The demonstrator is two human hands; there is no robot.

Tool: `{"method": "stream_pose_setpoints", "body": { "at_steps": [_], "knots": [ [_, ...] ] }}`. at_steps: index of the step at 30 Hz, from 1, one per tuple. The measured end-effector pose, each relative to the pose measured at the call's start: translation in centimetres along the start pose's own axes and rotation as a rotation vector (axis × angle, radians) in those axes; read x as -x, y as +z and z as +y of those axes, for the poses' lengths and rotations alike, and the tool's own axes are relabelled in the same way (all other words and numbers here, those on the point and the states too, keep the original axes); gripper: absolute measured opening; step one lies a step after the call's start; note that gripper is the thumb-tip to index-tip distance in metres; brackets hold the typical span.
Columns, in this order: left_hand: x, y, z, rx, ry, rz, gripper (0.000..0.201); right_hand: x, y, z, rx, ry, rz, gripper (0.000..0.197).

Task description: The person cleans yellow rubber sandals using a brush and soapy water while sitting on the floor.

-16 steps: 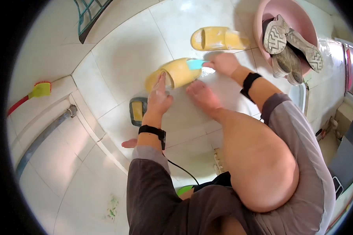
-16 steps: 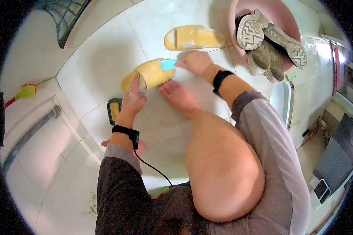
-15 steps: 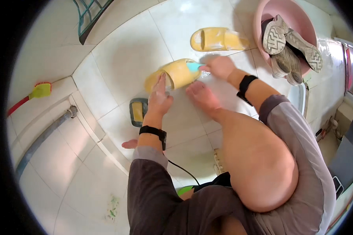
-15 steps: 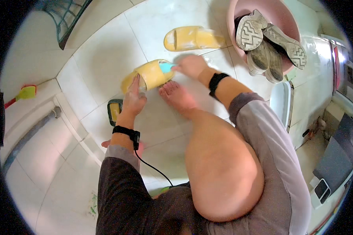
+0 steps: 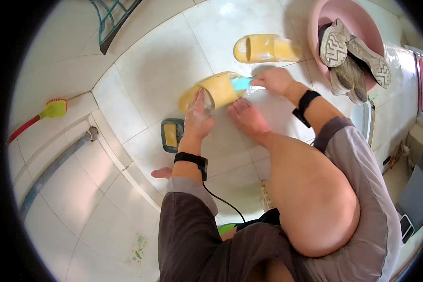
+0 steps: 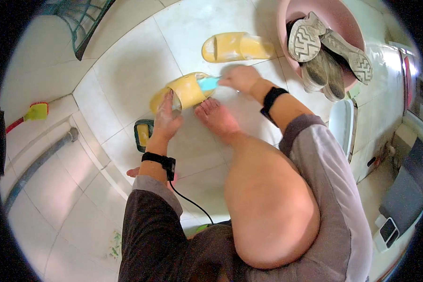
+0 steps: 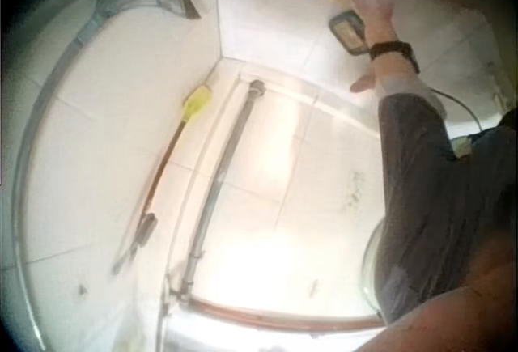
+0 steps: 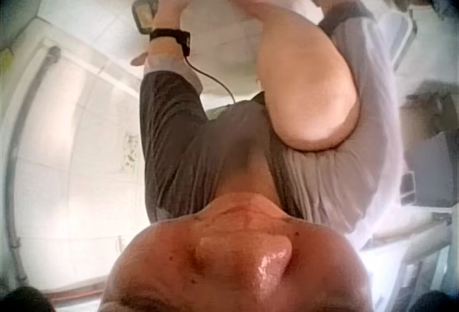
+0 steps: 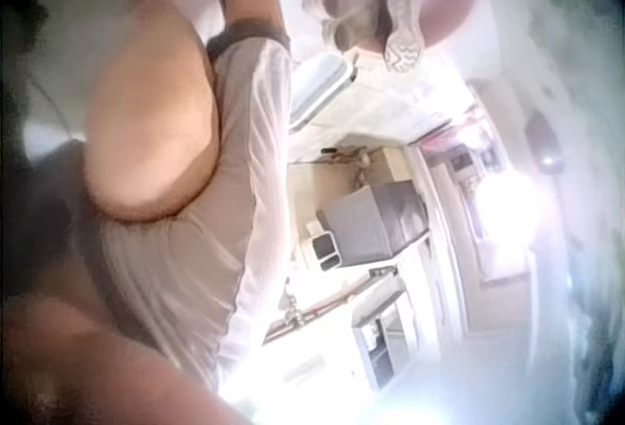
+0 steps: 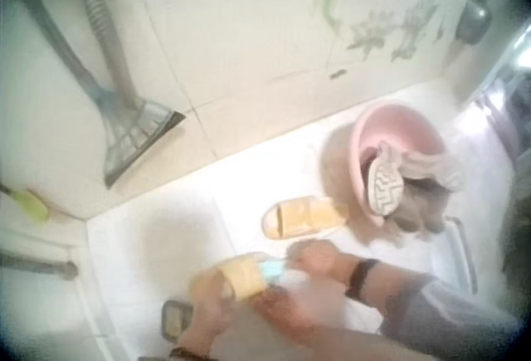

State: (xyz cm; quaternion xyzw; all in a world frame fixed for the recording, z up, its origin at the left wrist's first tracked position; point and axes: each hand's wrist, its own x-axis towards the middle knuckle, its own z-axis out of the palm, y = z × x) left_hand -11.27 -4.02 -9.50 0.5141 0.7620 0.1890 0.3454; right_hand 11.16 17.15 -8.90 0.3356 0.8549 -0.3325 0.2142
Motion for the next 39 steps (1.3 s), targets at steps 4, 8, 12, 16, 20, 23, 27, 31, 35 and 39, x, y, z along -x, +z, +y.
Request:
{"method": "stream_pose_setpoints", "body": {
  "at_steps": [4, 8, 12, 16, 20, 23, 27, 31, 35, 39],
  "knots": [
    [-0.3, 1.8, 1.5, -0.085, 0.005, 0.049, 0.077, 0.6, 2.3, 0.6, -0.003, 0.066, 0.075, 0.05],
    [-1.5, 3.0, 4.4, 0.135, -0.167, 0.184, 0.072, 0.6, 3.7, -1.2, 0.033, -0.066, 0.173, 0.053],
    [-2.2, 4.6, 4.1, -0.041, -0.202, 0.407, 0.062, 2.4, 0.7, 0.9, 0.005, 0.02, 0.144, 0.05],
    [-4.5, 3.2, 7.0, 0.222, -0.572, 0.251, 0.056, 5.0, 1.3, 1.6, -0.216, 0.132, 0.354, 0.047],
    [-5.2, 1.5, 5.9, 0.293, -0.43, 0.323, 0.046, 5.5, 2.5, 2.1, -0.497, 0.301, 0.35, 0.045],
    [-5.8, -2.4, 5.7, -0.029, -0.181, 0.214, 0.033, 4.6, 2.8, 3.4, -0.752, 0.395, 0.333, 0.044],
    [-5.7, -4.1, 5.4, -0.498, 0.169, 0.106, 0.025, 3.8, 1.7, 2.0, -0.791, 0.259, 0.393, 0.045],
    [-2.9, -2.2, 4.4, -0.666, 0.055, -0.186, 0.024, 3.3, 1.6, 0.9, -0.699, 0.209, 0.419, 0.043],
    [0.7, 0.5, 7.0, -0.571, 0.039, 0.031, 0.057, 3.4, 1.5, 0.3, -0.472, 0.151, 0.406, 0.041],
    [1.7, 3.0, 6.0, -0.301, -0.081, 0.349, 0.096, 1.1, 1.5, -1.0, -0.217, 0.024, 0.444, 0.037]
  ]
}}
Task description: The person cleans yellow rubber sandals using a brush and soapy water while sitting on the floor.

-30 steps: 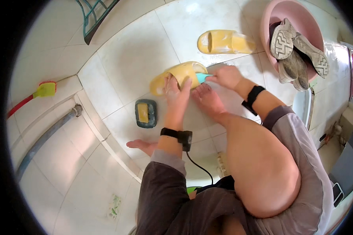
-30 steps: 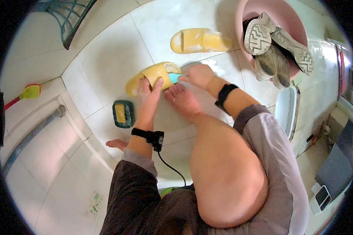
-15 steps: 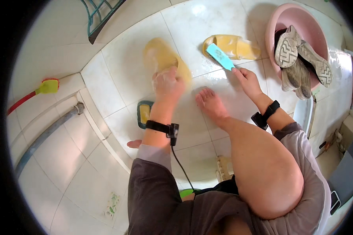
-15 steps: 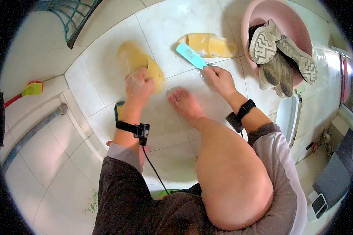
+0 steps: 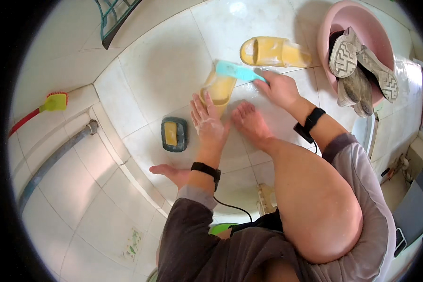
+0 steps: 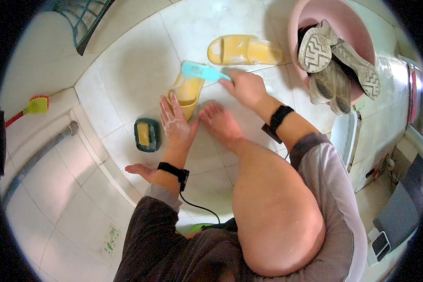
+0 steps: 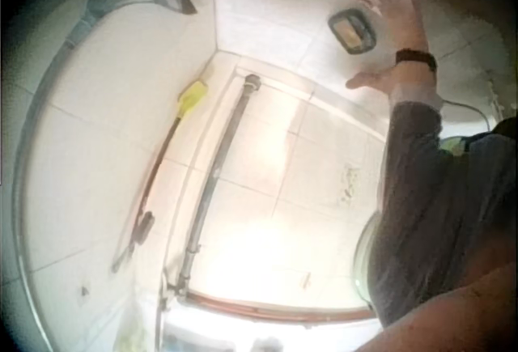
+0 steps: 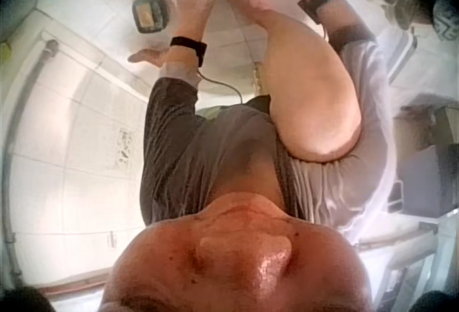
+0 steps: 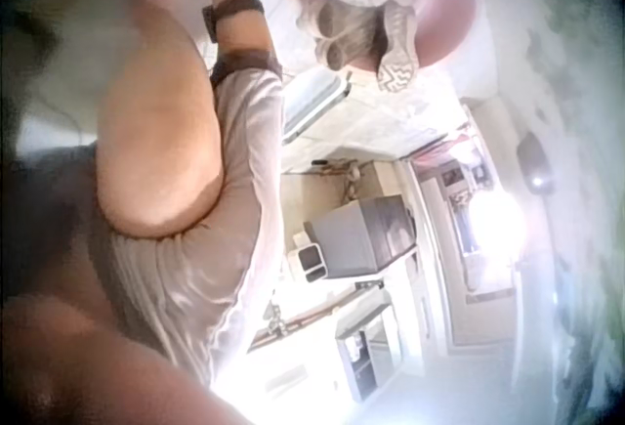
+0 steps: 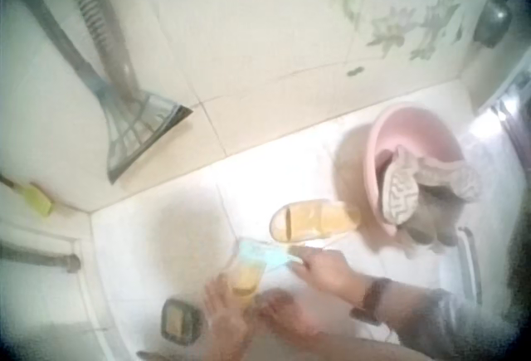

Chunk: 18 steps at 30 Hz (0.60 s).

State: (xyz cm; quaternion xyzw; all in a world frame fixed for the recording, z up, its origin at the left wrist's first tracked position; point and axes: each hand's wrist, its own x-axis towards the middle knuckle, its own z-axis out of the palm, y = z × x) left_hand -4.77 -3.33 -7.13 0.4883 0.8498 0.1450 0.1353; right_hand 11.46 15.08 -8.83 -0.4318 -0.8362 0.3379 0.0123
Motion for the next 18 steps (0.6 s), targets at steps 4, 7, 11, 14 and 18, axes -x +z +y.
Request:
{"method": "stream_pose_setpoints", "body": {
  "at_steps": [4, 7, 11, 14, 18],
  "knots": [
    [-0.7, 1.1, -1.4, 0.0, -0.049, -0.005, 0.094, 0.0, 0.4, -0.8, 0.117, -0.156, -0.259, 0.036],
    [-1.0, 1.3, -2.2, -0.039, -0.002, -0.043, 0.093, -0.6, -1.9, -0.9, 0.275, -0.22, -0.374, 0.035],
    [-0.9, 1.6, -2.8, 0.083, 0.093, 0.019, 0.09, -1.3, -2.7, 0.4, 0.303, 0.031, -0.267, 0.041],
    [-1.0, 1.3, -3.4, 0.107, 0.102, 0.002, 0.088, 1.0, -1.2, -1.2, 0.292, -0.324, -0.194, 0.044],
    [-0.9, 1.2, -3.3, 0.15, 0.112, -0.012, 0.085, -1.2, -2.7, 0.5, 0.268, 0.056, -0.258, 0.045]
  ]
}}
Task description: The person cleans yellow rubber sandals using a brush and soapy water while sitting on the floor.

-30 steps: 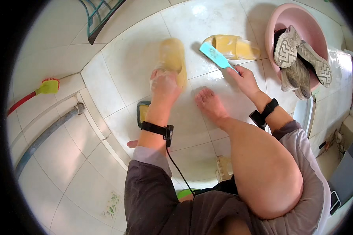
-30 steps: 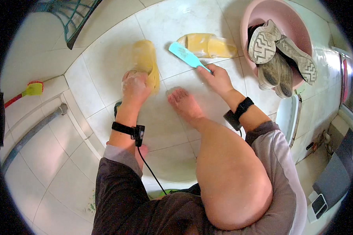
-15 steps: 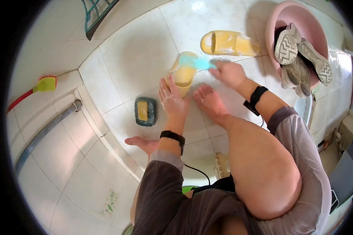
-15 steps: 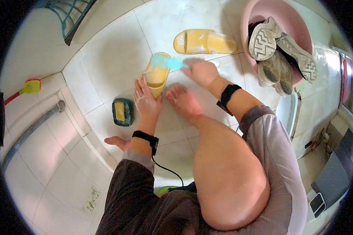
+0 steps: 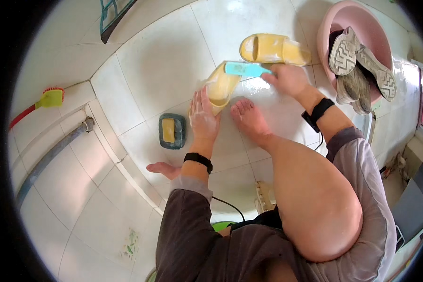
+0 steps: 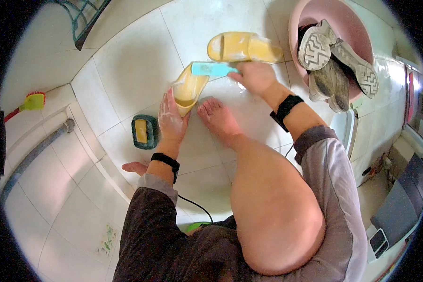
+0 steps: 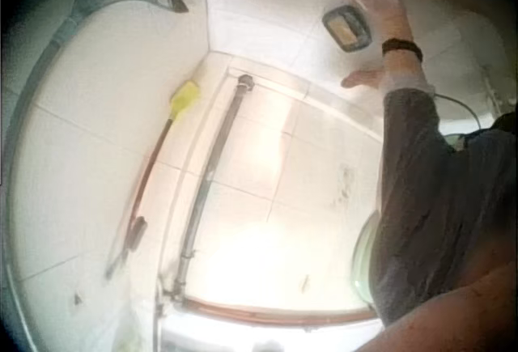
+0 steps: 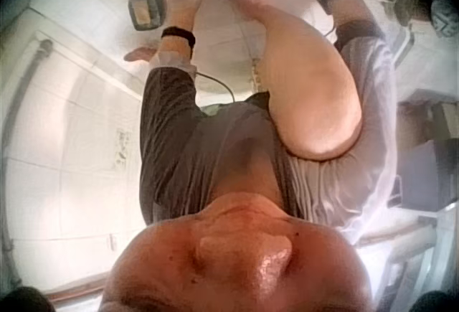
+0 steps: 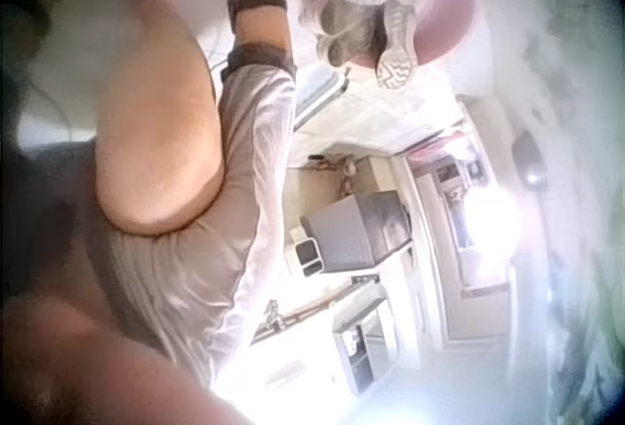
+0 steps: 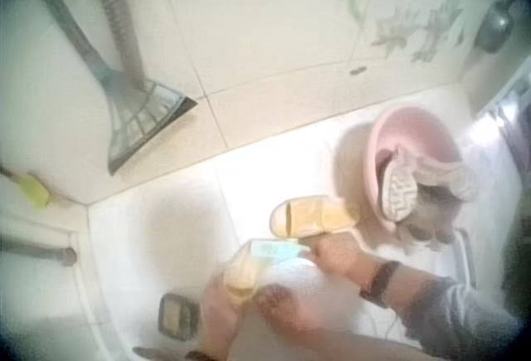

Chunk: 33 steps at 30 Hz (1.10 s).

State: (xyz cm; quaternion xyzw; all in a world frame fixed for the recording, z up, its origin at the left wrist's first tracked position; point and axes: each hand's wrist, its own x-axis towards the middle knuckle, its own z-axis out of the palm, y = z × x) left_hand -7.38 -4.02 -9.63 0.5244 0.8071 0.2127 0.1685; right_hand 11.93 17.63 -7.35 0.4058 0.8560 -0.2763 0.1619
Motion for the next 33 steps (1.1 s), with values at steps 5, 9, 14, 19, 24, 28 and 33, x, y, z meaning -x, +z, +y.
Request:
{"method": "stream_pose_setpoints", "body": {
  "at_steps": [5, 9, 14, 19, 24, 28, 33],
  "knots": [
    [-0.3, -0.1, -0.7, 0.002, 0.023, -0.013, 0.084, 0.5, 0.6, -2.0, 0.156, -0.196, -0.105, 0.045],
    [-0.3, 0.1, -0.8, -0.025, 0.056, -0.04, 0.083, 0.3, 1.5, -0.7, 0.055, -0.054, -0.068, 0.043],
    [-0.4, -0.1, -0.7, 0.035, 0.033, -0.028, 0.083, 0.6, 1.0, -2.0, 0.045, -0.104, 0.003, 0.04],
    [-0.3, 0.0, -0.7, 0.047, -0.014, -0.027, 0.082, 2.4, 1.8, -3.5, 0.145, -0.118, -0.176, 0.041],
    [-0.5, -0.2, -0.4, 0.057, 0.028, -0.004, 0.079, 1.0, 1.9, -1.5, -0.135, 0.125, 0.063, 0.042],
    [-0.6, 0.3, -0.9, 0.082, -0.019, -0.037, 0.076, 1.2, 5.3, -0.6, 0.093, -0.222, 0.035, 0.041],
    [-0.4, 0.6, -0.8, 0.042, -0.051, -0.007, 0.076, 1.0, 4.2, -0.6, -0.093, -0.032, 0.095, 0.039]
  ]
}}
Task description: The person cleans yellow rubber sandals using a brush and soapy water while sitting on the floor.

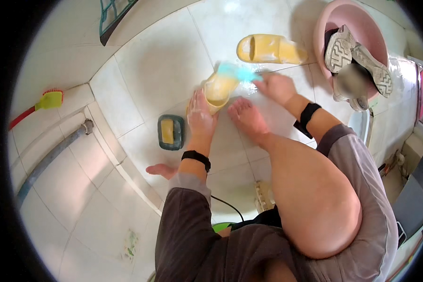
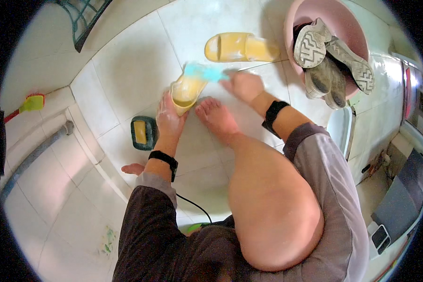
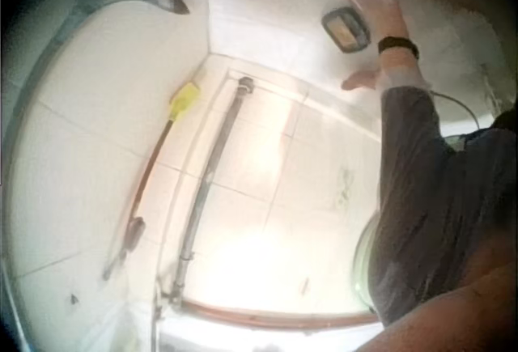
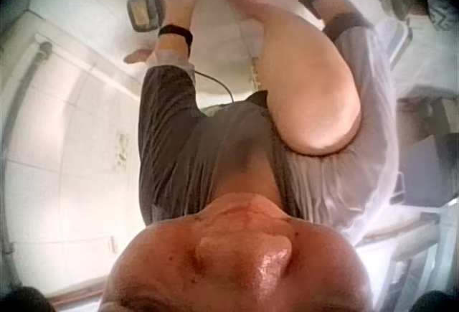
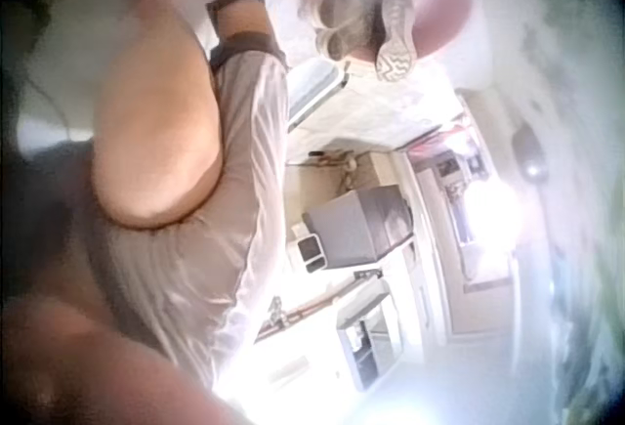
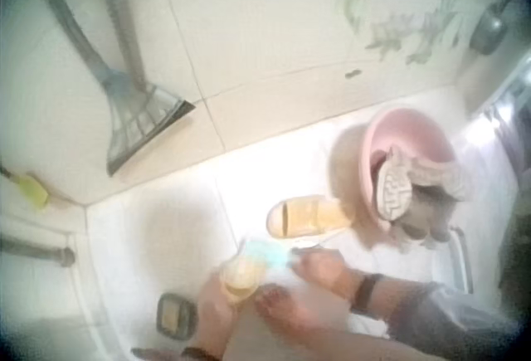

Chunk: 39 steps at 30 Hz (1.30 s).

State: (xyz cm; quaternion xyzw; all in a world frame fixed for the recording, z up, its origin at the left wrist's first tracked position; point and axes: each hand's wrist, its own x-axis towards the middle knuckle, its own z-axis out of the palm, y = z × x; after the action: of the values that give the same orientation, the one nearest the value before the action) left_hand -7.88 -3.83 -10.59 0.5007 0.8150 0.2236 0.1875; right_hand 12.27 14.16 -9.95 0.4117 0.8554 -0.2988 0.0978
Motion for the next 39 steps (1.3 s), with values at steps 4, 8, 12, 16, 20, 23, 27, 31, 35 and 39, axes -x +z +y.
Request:
{"method": "stream_pose_setpoints", "body": {
  "at_steps": [4, 8, 12, 16, 20, 23, 27, 31, 35, 39],
  "knots": [
    [0.4, 0.1, -0.2, 0.027, 0.018, 0.002, 0.075, -0.3, -2.2, -0.8, 0.096, -0.041, -0.141, 0.041],
    [0.0, -0.4, 0.2, 0.052, -0.01, -0.022, 0.072, 0.0, -1.1, 0.0, -0.018, -0.008, -0.043, 0.043],
    [0.3, -0.1, -0.4, 0.047, 0.023, 0.002, 0.072, -0.5, -2.2, -1.2, 0.084, -0.057, -0.136, 0.045],
    [-0.2, -0.1, 0.0, -0.023, 0.019, -0.014, 0.071, -0.3, 0.6, -0.6, 0.007, -0.042, -0.016, 0.045],
    [0.4, -0.1, -0.3, 0.012, 0.026, 0.004, 0.067, -1.4, -1.8, -1.1, 0.008, -0.03, -0.07, 0.047],
    [0.3, -0.2, -0.2, 0.008, 0.052, 0.015, 0.066, -1.0, -0.5, -1.1, -0.125, 0.072, 0.059, 0.045],
    [0.5, -0.1, -0.4, -0.002, 0.029, 0.008, 0.065, -1.7, -3.0, -2.4, -0.062, 0.108, -0.137, 0.049],
    [0.1, -0.2, 0.0, -0.009, 0.024, -0.004, 0.065, -0.4, 0.1, -1.9, -0.032, 0.003, -0.015, 0.049],
    [0.3, -0.2, -0.2, 0.012, 0.035, 0.01, 0.068, -1.8, -2.3, -0.7, -0.026, 0.144, -0.115, 0.047],
    [0.1, -0.1, -0.3, 0.028, 0.048, 0.012, 0.069, 1.4, 1.1, -0.2, -0.009, -0.334, 0.175, 0.046]
  ]
}}
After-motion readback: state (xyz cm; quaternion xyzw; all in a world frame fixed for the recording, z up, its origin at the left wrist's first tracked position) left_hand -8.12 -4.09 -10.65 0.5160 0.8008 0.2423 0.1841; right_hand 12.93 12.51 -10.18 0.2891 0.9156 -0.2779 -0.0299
